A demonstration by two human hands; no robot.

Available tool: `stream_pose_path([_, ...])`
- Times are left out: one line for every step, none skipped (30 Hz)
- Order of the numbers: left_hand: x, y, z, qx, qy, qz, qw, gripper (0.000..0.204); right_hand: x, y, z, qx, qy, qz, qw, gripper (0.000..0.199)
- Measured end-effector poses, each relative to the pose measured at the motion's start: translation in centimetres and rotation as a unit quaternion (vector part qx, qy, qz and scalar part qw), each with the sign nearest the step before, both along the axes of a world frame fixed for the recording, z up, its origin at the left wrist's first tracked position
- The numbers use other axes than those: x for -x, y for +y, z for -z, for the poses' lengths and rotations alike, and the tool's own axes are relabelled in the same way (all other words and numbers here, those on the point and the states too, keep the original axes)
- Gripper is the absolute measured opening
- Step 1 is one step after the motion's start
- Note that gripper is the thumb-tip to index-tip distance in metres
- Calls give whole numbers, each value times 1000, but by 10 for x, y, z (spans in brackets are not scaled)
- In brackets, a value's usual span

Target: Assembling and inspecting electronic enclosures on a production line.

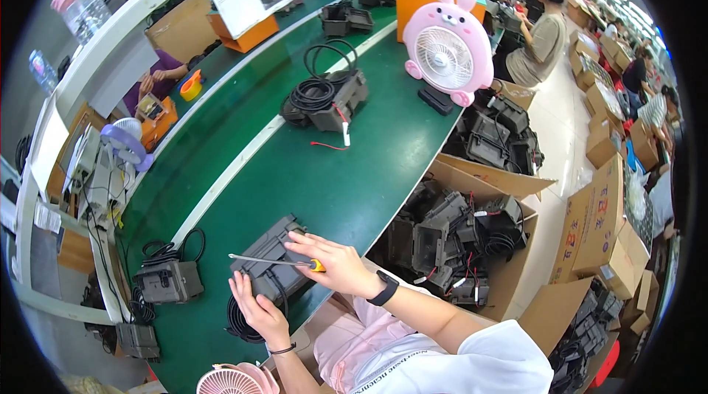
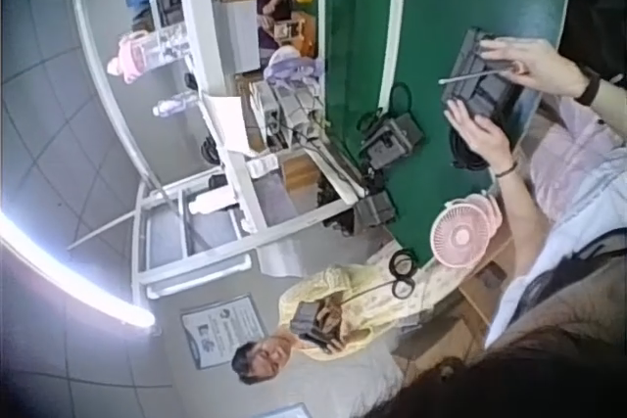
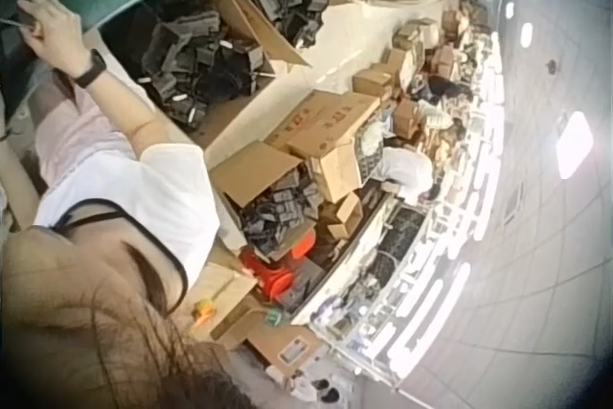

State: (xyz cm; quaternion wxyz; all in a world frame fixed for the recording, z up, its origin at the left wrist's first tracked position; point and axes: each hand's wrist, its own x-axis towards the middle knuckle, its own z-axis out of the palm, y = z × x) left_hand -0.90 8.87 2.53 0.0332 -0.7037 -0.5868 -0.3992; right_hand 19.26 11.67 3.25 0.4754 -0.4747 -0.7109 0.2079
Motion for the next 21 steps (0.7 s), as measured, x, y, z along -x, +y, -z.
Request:
stream_pose_path([0, 0, 0, 3, 2, 5, 1000, 41, 0, 0, 3, 2, 2, 6, 1000, 45])
stream_pose_path([0, 0, 0, 2, 0, 2, 1000, 41, 1, 0, 7, -7, 25, 5, 1000, 45])
stream_pose_path([0, 0, 1, 2, -1, -1, 1000, 41, 2, 0, 11, -17, 46, 7, 999, 45])
stream_pose_path([0, 0, 1, 2, -3, 1, 1000, 42, 3, -1, 16, -14, 85, 3, 996, 45])
stream_pose_path([1, 0, 1, 7, 2, 5, 1000, 42, 4, -1, 22, -10, 90, 8, 996, 45])
stream_pose_path([0, 0, 1, 6, 0, 0, 1000, 41, 5, 0, 27, -23, 131, 5, 991, 44])
stream_pose_path([0, 0, 1, 11, -1, -7, 1000, 41, 5, -1, 33, -39, 170, 5, 985, 44])
stream_pose_path([-1, 0, 2, 8, 1, -2, 1000, 41, 4, -2, 38, -39, 203, -6, 978, 40])
stream_pose_path([-1, -1, 2, 8, 1, -2, 1000, 41, 4, -3, 42, -34, 205, -6, 978, 40])
stream_pose_path([-1, 0, 2, 3, -3, -5, 1000, 42, 4, -3, 46, -31, 229, -11, 973, 38])
stream_pose_path([-2, 0, 2, -4, -6, -10, 1000, 42, 3, -2, 48, -47, 254, -15, 966, 37])
stream_pose_path([-2, 0, 1, -1, -7, -9, 1000, 42, 3, -3, 50, -30, 259, -17, 965, 34])
stream_pose_path([-2, 0, 1, 2, -9, -10, 1000, 42, 2, -2, 52, -14, 261, -24, 965, 34])
stream_pose_path([-1, 0, 1, 5, -9, -12, 1000, 42, 1, -3, 53, -4, 258, -28, 966, 35])
stream_pose_path([-1, 0, 1, 5, -8, -12, 1000, 42, -1, -1, 54, -25, 244, -23, 969, 35])
stream_pose_path([-1, -1, 1, 5, -7, -11, 1000, 41, -1, -2, 55, -4, 252, -28, 967, 34])
stream_pose_path([0, -1, 1, 1, -7, -8, 1000, 41, -2, -1, 57, -6, 262, -28, 965, 34])
stream_pose_path([0, -1, 1, 3, -11, -7, 1000, 41, -3, -3, 59, 20, 270, -17, 962, 30])
stream_pose_path([1, -1, 1, 2, -14, -4, 1000, 41, -3, -5, 62, 45, 279, -7, 959, 27])
stream_pose_path([1, -2, 1, 6, -15, -5, 1000, 40, -2, -7, 64, 74, 280, 6, 957, 23])
stream_pose_path([1, -2, 0, 6, -18, -3, 1000, 40, 2, -7, 67, 80, 327, 18, 941, 17])
